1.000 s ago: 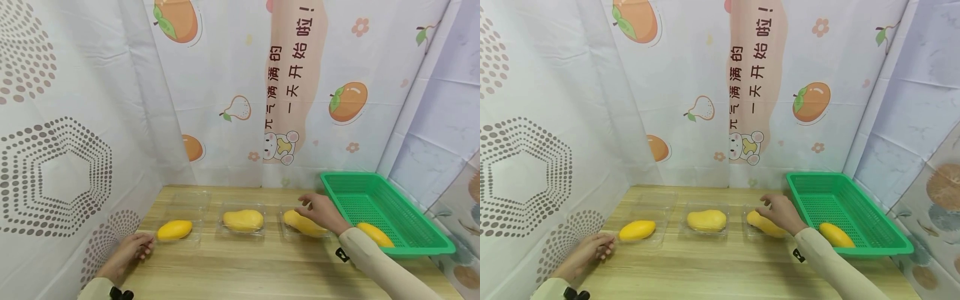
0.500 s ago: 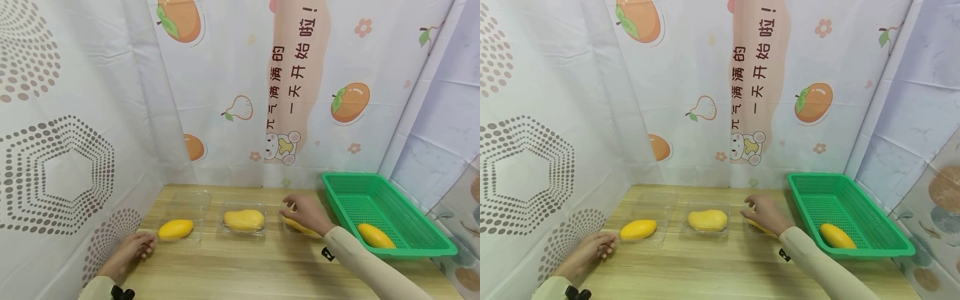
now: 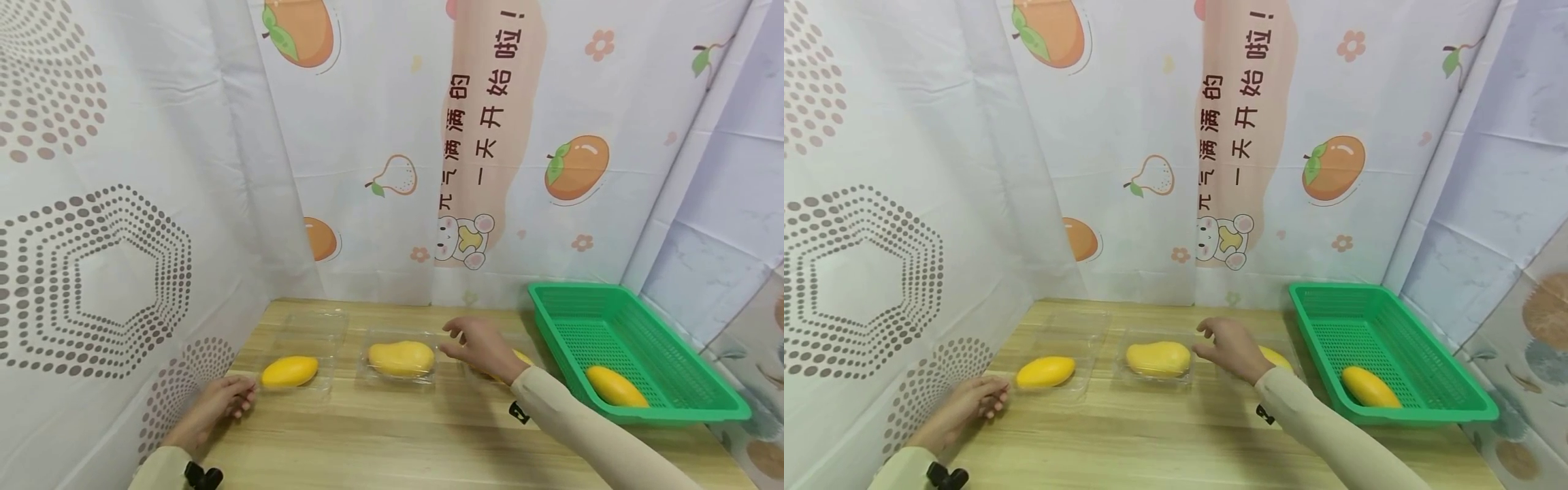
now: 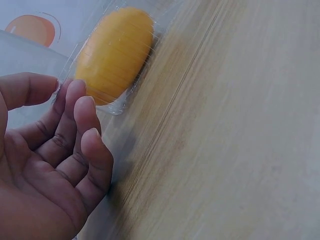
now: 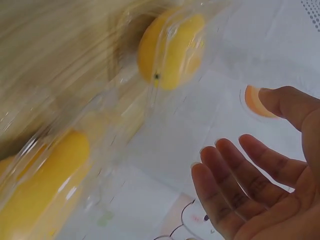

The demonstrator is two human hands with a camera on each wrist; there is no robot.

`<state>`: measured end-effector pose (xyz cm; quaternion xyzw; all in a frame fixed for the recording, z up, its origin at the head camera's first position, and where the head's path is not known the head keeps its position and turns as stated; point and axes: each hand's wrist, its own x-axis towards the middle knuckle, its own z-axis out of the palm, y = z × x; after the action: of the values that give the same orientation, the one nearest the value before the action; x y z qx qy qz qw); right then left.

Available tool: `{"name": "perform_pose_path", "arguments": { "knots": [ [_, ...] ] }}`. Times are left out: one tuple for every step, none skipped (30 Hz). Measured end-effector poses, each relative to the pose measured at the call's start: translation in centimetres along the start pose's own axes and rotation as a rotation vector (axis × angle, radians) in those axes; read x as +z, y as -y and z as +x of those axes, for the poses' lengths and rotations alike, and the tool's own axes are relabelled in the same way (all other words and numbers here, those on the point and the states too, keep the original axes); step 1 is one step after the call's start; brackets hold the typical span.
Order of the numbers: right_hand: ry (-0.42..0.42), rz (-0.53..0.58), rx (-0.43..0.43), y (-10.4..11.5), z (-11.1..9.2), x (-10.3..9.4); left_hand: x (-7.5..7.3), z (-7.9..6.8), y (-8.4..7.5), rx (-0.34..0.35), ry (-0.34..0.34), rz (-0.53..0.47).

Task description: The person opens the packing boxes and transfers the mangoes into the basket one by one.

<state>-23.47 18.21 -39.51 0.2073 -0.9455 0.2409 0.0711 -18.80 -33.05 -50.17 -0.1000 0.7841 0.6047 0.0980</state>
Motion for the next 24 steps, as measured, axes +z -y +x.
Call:
{"name": "perform_pose_path", "arguments": {
  "knots": [
    [-0.005,0.004,-0.012,0.2,0.0,0.1,0.0,0.0,0.0,-0.005,-0.003,-0.005],
    [-0.008,0.003,-0.024,0.4,0.1,0.3,0.0,0.1,0.0,-0.006,-0.004,-0.008],
    [-0.011,0.003,-0.034,0.5,0.1,0.5,0.0,0.2,0.0,-0.008,-0.003,-0.012],
    [-0.013,0.003,-0.044,0.7,0.2,0.6,0.0,0.2,0.1,-0.007,-0.002,-0.012],
    [-0.017,0.007,-0.056,0.9,0.2,0.7,0.0,0.3,0.1,-0.010,-0.005,-0.017],
    [-0.015,0.004,-0.068,1.1,0.2,0.9,0.0,0.3,0.1,-0.013,-0.008,-0.021],
    [-0.014,0.005,-0.083,1.3,0.3,1.0,0.0,0.3,0.2,-0.011,-0.009,-0.020],
    [-0.009,0.004,-0.094,1.6,0.3,1.1,-0.1,0.3,0.2,-0.009,-0.009,-0.018],
    [-0.007,0.005,-0.105,1.8,0.4,1.2,-0.1,0.3,0.2,-0.007,-0.010,-0.015],
    [-0.002,0.003,-0.115,2.1,0.5,1.3,-0.1,0.3,0.2,-0.008,-0.012,-0.013],
    [0.005,-0.002,-0.127,2.3,0.6,1.4,-0.1,0.3,0.3,-0.010,-0.015,-0.013],
    [0.010,-0.006,-0.136,2.5,0.8,1.5,-0.1,0.3,0.3,-0.012,-0.016,-0.014],
    [0.015,-0.009,-0.143,2.7,0.9,1.7,-0.1,0.3,0.3,-0.014,-0.018,-0.013],
    [0.023,-0.008,-0.144,2.9,1.0,1.8,-0.1,0.3,0.3,-0.014,-0.016,-0.013],
    [0.029,-0.008,-0.146,3.1,1.1,2.0,-0.1,0.3,0.2,-0.016,-0.015,-0.013],
    [0.037,-0.008,-0.150,3.3,1.3,2.1,-0.1,0.3,0.2,-0.020,-0.015,-0.013],
    [0.041,-0.012,-0.153,3.5,1.4,2.3,-0.1,0.3,0.2,-0.022,-0.015,-0.015],
    [0.045,-0.010,-0.157,3.8,1.4,2.4,-0.1,0.3,0.2,-0.022,-0.014,-0.015],
    [0.052,-0.007,-0.159,4.0,1.5,2.6,-0.1,0.3,0.2,-0.019,-0.012,-0.013],
    [0.055,-0.003,-0.165,4.2,1.6,2.7,-0.1,0.2,0.2,-0.014,-0.008,-0.010],
    [0.056,-0.005,-0.173,4.4,1.6,2.8,-0.1,0.2,0.2,-0.016,-0.010,-0.012],
    [0.057,-0.006,-0.182,4.5,1.7,2.9,-0.1,0.1,0.2,-0.015,-0.009,-0.013],
    [0.059,-0.005,-0.189,4.7,1.8,3.1,-0.1,0.1,0.2,-0.015,-0.008,-0.013],
    [0.063,-0.001,-0.197,4.9,1.9,3.2,-0.1,0.0,0.2,-0.015,-0.006,-0.013]
  ]
}}
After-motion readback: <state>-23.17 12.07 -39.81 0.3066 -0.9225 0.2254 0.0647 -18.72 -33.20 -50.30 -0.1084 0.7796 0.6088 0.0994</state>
